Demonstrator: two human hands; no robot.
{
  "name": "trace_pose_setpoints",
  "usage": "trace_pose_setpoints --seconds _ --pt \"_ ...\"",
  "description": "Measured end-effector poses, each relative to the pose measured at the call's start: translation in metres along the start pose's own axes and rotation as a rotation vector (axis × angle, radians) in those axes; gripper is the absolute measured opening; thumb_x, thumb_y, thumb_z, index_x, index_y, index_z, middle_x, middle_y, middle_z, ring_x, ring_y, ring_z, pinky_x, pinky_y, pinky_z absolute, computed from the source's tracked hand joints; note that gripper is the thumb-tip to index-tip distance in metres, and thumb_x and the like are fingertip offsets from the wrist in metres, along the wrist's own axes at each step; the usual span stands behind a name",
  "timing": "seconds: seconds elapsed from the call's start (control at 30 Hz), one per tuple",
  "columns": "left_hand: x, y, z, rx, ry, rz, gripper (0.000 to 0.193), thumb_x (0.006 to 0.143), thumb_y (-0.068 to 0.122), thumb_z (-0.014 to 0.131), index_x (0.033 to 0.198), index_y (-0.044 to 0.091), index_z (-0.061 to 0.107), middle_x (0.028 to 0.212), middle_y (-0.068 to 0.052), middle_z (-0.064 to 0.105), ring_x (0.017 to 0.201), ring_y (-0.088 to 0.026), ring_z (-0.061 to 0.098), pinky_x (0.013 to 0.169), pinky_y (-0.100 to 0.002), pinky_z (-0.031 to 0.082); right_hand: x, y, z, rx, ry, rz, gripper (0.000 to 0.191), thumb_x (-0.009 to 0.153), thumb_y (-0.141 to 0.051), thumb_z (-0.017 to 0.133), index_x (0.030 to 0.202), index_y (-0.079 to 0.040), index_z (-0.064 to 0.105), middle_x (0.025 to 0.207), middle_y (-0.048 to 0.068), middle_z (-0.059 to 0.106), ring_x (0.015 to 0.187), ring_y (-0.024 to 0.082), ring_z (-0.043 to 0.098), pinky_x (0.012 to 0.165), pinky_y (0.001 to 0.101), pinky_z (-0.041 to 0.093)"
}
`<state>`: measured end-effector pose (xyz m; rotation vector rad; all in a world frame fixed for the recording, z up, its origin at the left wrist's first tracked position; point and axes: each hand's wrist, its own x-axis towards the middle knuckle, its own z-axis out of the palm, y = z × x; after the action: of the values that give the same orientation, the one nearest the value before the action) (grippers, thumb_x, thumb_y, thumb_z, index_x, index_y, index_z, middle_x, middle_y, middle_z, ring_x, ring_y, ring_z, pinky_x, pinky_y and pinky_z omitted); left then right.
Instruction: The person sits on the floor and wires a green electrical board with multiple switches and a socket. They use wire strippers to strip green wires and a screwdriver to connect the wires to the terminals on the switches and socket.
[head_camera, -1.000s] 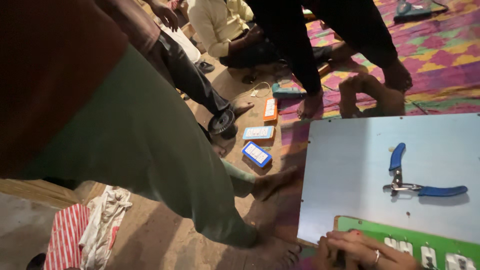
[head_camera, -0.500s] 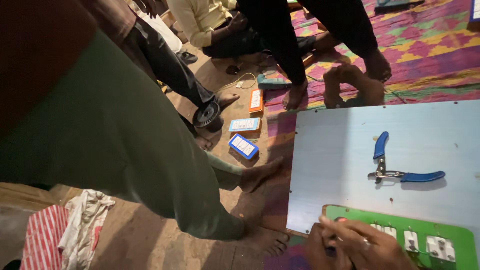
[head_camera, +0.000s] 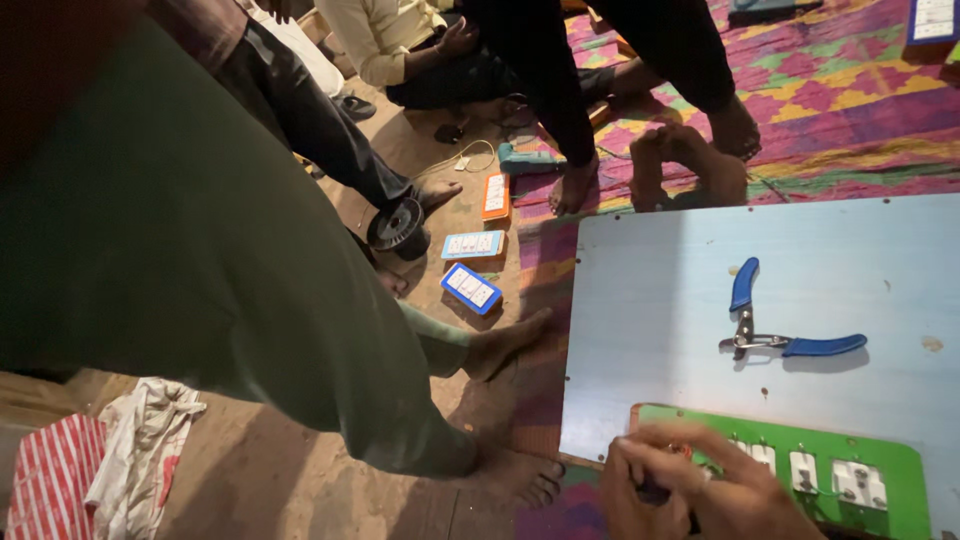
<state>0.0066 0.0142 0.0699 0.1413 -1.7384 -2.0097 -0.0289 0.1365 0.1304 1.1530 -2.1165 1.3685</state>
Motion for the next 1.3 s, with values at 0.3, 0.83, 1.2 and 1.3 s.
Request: trace_pose_setpoints --seconds 0.3,0.83,1.2,1.3 --pt "-0.014 -0.03 -0.002 0.595 0.058 0.226 0.031 0.094 0.018 0.08 0.108 0.002 0.059 0.091 -0.01 0.069 0.078 -0.02 0.068 0.068 -0.033 0.055 0.0 0.006 -0.002 0.047 0.026 0.053 0.052 0.069 -0.002 0.08 0.116 -0.021 0.08 0.103 0.002 0.077 0.106 0.014 0.074 0.088 0.0337 0.063" --pt "-0.017 -0.024 0.005 0.306 0.036 0.033 0.034 0.088 0.018 0.082 0.101 0.002 0.055 0.084 -0.012 0.069 0.074 -0.021 0.07 0.067 -0.034 0.055 0.013 -0.006 0.0 -0.206 0.052 -0.214 0.023 0.083 -0.01 0.085 0.104 -0.016 0.075 0.092 -0.005 0.074 0.097 0.016 0.068 0.086 0.0337 0.063" --pt "-0.021 -0.022 0.008 0.317 0.06 -0.011 0.036 0.084 0.018 0.083 0.096 0.003 0.053 0.079 -0.014 0.068 0.071 -0.022 0.072 0.066 -0.034 0.056 0.02 -0.013 -0.013 0.037 0.063 -0.007 0.049 0.07 -0.005 0.084 0.117 -0.017 0.076 0.096 0.007 0.072 0.093 0.02 0.075 0.079 0.0316 0.063" --pt "-0.021 -0.022 0.009 0.32 0.072 -0.024 0.037 0.082 0.018 0.083 0.095 0.003 0.052 0.077 -0.014 0.068 0.071 -0.022 0.072 0.066 -0.034 0.056 0.013 -0.007 -0.018 0.006 -0.04 -0.046 0.056 0.066 -0.003 0.08 0.121 -0.011 0.074 0.108 0.012 0.073 0.102 0.025 0.074 0.083 0.0345 0.064"
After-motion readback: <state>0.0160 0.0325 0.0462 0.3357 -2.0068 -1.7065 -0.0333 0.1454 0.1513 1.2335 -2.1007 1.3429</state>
